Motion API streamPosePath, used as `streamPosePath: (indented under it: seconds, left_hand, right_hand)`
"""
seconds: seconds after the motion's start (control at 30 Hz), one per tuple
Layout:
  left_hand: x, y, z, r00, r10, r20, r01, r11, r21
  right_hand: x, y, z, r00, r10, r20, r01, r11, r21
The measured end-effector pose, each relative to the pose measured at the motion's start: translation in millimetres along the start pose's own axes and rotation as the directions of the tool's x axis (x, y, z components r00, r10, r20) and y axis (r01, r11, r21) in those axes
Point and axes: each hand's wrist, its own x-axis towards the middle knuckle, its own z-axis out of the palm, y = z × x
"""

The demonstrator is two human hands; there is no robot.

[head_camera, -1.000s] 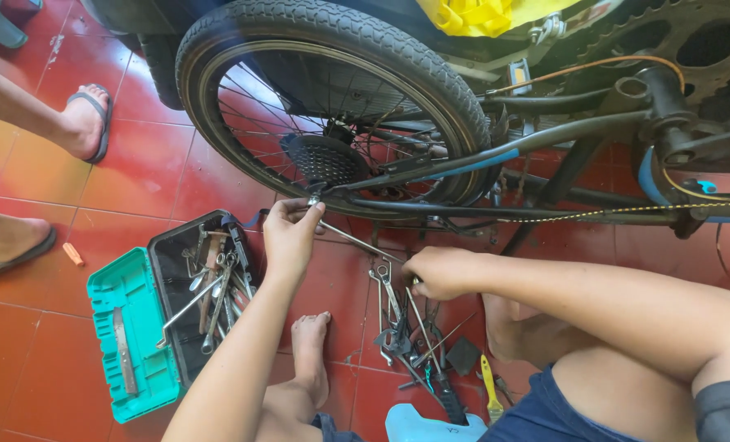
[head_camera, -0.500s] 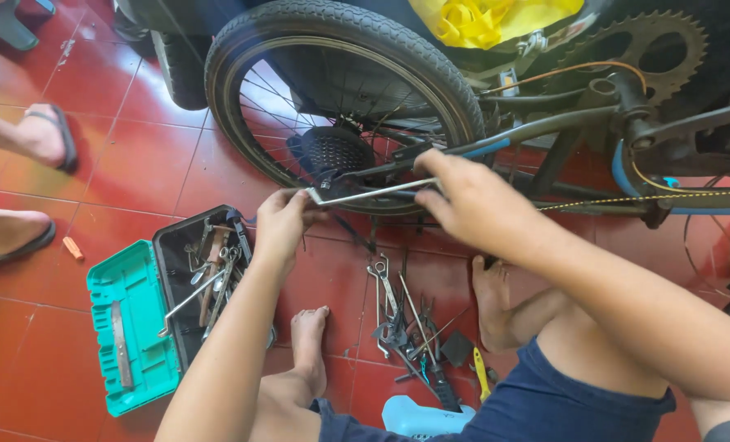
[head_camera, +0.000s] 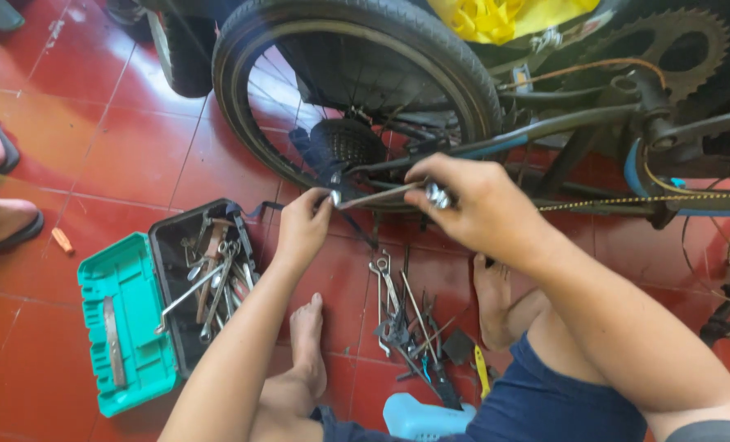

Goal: Reinstalling the rear wheel of a bicycle by tightening the axle nut with a wrench.

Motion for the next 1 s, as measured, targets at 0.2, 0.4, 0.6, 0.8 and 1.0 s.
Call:
streamPosePath:
  seconds: [0.2,0.4,0.6,0.8,1.0]
  left_hand:
    - [12.1,-11.4,11.1,0.987,-0.143,-0.069,0.139,0.988,-0.067]
    - [15.0,7.8,25.8,0.952,-0.297,-0.075,0.244,0.884,-0.398]
    - [14.1,6.0,34.5,0.889,-0.457,0.031,0.300,0.529,-0.794]
    - [14.5,10.5,30.1,0.896,-0.444,0.000,0.295,0.595,-0.748]
    - [11.3,28.2,29.5,0.864,-0.481,0.147,0.415,0.516,-0.749]
  right_hand:
    - [11.0,4.5,20.3,0.992,-0.121,0.028,0.124,0.985,-0.120]
    - [19.1,20.4,31.2,0.977,-0.212,-0.003,0.205,0.949,-0.239]
    - [21.1,32.3,23.1,0.984,-0.175,-0.043,0.152,0.935,-0.321]
    - [-1.1,43.3,3.2,0.971,0.124,0.206,0.007,0.843,-0.538]
    - [-24.7,73.1,28.2,0.663,0.531,0.528,-0.094,0.759,-0.644]
